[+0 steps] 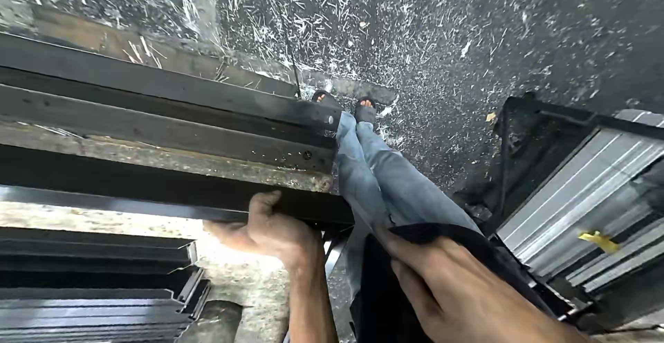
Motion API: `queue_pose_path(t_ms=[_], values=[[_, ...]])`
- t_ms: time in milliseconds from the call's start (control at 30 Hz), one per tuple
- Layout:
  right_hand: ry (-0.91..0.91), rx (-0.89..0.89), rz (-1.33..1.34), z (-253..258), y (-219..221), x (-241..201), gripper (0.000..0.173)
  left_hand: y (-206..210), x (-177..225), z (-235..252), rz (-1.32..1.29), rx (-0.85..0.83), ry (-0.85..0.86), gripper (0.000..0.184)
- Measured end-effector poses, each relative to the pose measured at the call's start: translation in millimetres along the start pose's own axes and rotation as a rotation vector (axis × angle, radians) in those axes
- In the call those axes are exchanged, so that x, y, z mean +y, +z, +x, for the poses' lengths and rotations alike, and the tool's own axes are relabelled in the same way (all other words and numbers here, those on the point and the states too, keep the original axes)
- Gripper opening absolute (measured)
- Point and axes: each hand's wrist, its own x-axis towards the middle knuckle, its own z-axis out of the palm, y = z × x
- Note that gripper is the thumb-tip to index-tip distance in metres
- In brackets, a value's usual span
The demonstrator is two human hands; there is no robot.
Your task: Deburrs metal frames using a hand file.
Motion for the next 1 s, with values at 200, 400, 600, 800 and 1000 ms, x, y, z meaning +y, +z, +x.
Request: queue_pose_path(t_ms=[200, 400, 600, 800, 1000], values=[[0.211, -0.093, 0.099, 43.2, -3.9, -15.4, 0.038, 0.4, 1.5, -1.6, -0.017, 0.004, -0.030, 0.072], [0.131, -0.056, 0.042, 16.1, -2.3, -12.0, 0.044, 1.9, 2.7, -3.0, -0.031, 0.006, -0.050, 0.072], [0.026, -0.115, 0.117, -1.0, -1.4, 6.1, 0.052, 3.5, 9.4, -5.9, 0.017, 0.004, -0.052, 0.060], [-0.160, -0.109, 0.259, 19.7, 12.2, 57.1, 0.050, 4.0, 11.5, -12.4, 0.119, 0.047, -0.046, 0.051], [-0.425, -0.031, 0.147, 15.9, -14.5, 113.3, 0.048, 4.9, 0.2, -7.3, 0.150, 0.142, -0.017, 0.031]])
